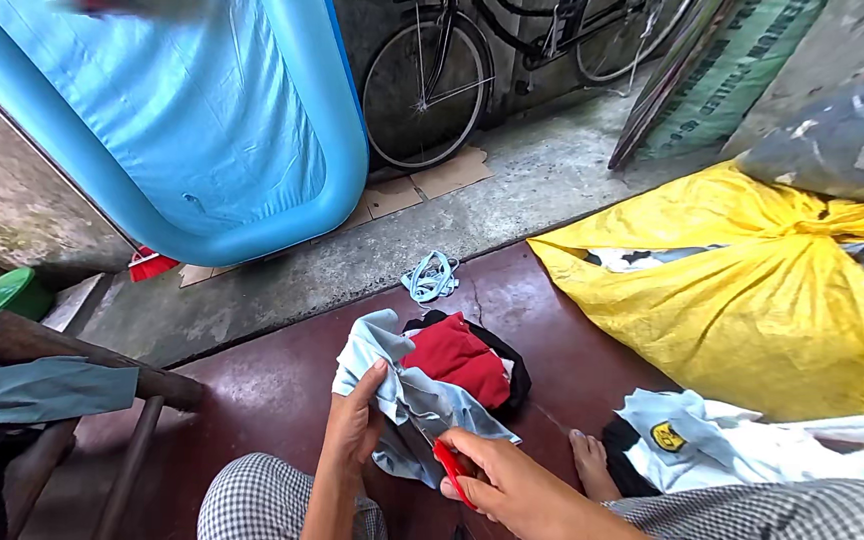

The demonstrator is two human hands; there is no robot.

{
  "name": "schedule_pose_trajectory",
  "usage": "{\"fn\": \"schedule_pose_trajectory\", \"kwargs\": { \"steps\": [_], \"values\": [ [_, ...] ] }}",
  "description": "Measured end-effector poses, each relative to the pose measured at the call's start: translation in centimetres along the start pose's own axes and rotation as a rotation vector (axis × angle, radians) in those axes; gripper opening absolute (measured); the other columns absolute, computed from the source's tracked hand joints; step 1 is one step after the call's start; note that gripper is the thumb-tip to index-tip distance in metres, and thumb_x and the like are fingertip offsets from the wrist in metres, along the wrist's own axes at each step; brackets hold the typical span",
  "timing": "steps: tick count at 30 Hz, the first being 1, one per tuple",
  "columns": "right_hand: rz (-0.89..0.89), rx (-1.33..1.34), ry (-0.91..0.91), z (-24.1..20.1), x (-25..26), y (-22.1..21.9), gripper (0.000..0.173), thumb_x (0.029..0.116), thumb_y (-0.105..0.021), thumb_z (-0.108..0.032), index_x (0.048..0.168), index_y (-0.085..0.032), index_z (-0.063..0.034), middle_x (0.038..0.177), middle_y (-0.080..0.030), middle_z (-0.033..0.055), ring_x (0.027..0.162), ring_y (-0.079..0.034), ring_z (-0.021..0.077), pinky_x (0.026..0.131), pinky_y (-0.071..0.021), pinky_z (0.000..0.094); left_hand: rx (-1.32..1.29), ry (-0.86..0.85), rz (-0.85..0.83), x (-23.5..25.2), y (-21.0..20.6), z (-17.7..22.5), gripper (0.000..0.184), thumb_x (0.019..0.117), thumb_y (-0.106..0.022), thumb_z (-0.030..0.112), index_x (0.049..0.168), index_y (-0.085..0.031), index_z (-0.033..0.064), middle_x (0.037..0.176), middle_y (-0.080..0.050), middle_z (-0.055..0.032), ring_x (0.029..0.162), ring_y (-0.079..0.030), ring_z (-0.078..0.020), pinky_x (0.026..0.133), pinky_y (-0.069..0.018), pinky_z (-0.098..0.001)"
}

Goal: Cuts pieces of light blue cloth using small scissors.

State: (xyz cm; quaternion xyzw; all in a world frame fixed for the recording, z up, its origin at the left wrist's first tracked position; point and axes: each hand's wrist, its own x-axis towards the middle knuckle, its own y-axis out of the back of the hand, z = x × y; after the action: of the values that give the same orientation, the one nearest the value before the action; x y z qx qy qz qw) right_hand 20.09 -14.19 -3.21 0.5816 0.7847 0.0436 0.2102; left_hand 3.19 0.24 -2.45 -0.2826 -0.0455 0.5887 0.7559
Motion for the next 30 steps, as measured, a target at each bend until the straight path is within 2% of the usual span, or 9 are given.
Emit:
{"fn": "schedule_pose_trajectory", "kwargs": {
  "steps": [3, 6, 9, 12, 23, 27, 30],
  "values": [
    [0.009, 0.08, -0.015, -0.1, 0.0, -0.1, 0.036, 0.1021, -0.061, -0.031, 0.13, -0.057, -0.009, 0.095, -0.066, 0.0091, 0.074, -0.066, 0.0187, 0.066, -0.0568, 0.0369, 0.075, -0.105, -0.009, -0.2, 0.1, 0.3, 0.041, 0.0935, -0.066, -0.004, 0.131, -0.05, -0.0056, 0.105, -0.07, -0.0212, 0.091, -0.073, -0.0271, 0.085, -0.0617, -0.0445],
    [0.007, 0.302, -0.033, -0.3, 0.0, -0.4, 0.032, 0.101, -0.062, -0.026, 0.128, -0.058, -0.0102, 0.099, -0.068, 0.0051, 0.08, -0.069, 0.0164, 0.069, -0.0604, 0.0352, 0.096, -0.206, -0.037, -0.5, 0.1, 0.1, 0.048, 0.0884, -0.07, -0.007, 0.132, -0.05, -0.0063, 0.105, -0.071, -0.0217, 0.092, -0.073, -0.0279, 0.086, -0.0619, -0.0462],
    [-0.006, 0.528, 0.028, -0.5, 0.1, -0.8, 0.026, 0.0999, -0.062, -0.017, 0.125, -0.058, -0.0089, 0.096, -0.068, 0.0041, 0.081, -0.07, 0.0174, 0.069, -0.0619, 0.0368, 0.101, -0.276, -0.027, -0.8, -0.1, 0.2, 0.052, 0.0835, -0.074, -0.009, 0.13, -0.051, -0.007, 0.104, -0.071, -0.0208, 0.091, -0.073, -0.0275, 0.085, -0.0625, -0.0457],
    [-0.03, 0.653, 0.085, -0.6, 0.3, -1.2, 0.026, 0.0996, -0.063, -0.015, 0.124, -0.058, -0.0089, 0.095, -0.067, 0.0039, 0.08, -0.07, 0.018, 0.069, -0.0624, 0.0377, 0.14, -0.326, -0.046, -1.2, -0.1, 0.4, 0.057, 0.0799, -0.078, -0.007, 0.13, -0.051, -0.0064, 0.104, -0.071, -0.0202, 0.091, -0.073, -0.0274, 0.085, -0.0627, -0.0458],
    [-0.077, 0.664, 0.164, -0.5, 0.5, -1.0, 0.028, 0.0993, -0.064, -0.017, 0.126, -0.058, -0.0097, 0.094, -0.067, 0.0039, 0.079, -0.07, 0.0175, 0.069, -0.062, 0.0362, 0.242, -0.323, -0.078, -2.6, -0.1, 1.3, 0.063, 0.0724, -0.086, -0.003, 0.127, -0.053, -0.0065, 0.102, -0.073, -0.0171, 0.092, -0.074, -0.024, 0.086, -0.0631, -0.0419],
    [-0.119, 0.666, 0.184, -0.4, 0.6, -1.0, 0.032, 0.0999, -0.064, -0.02, 0.129, -0.056, -0.0103, 0.095, -0.067, 0.0038, 0.083, -0.07, 0.0179, 0.073, -0.0619, 0.0368, 0.242, -0.342, -0.084, -2.6, 0.1, 1.2, 0.066, 0.072, -0.086, -0.002, 0.129, -0.052, -0.0063, 0.103, -0.072, -0.0175, 0.093, -0.073, -0.024, 0.087, -0.0628, -0.0415],
    [-0.149, 0.669, 0.218, -0.1, 0.8, -1.2, 0.041, 0.0997, -0.066, -0.03, 0.133, -0.053, -0.0102, 0.097, -0.067, 0.004, 0.086, -0.069, 0.0183, 0.077, -0.0614, 0.0387, 0.24, -0.337, -0.076, -2.7, 0.1, 1.1, 0.068, 0.0713, -0.087, -0.001, 0.129, -0.052, -0.006, 0.104, -0.072, -0.0171, 0.094, -0.073, -0.0237, 0.087, -0.0627, -0.0415]
  ]
}}
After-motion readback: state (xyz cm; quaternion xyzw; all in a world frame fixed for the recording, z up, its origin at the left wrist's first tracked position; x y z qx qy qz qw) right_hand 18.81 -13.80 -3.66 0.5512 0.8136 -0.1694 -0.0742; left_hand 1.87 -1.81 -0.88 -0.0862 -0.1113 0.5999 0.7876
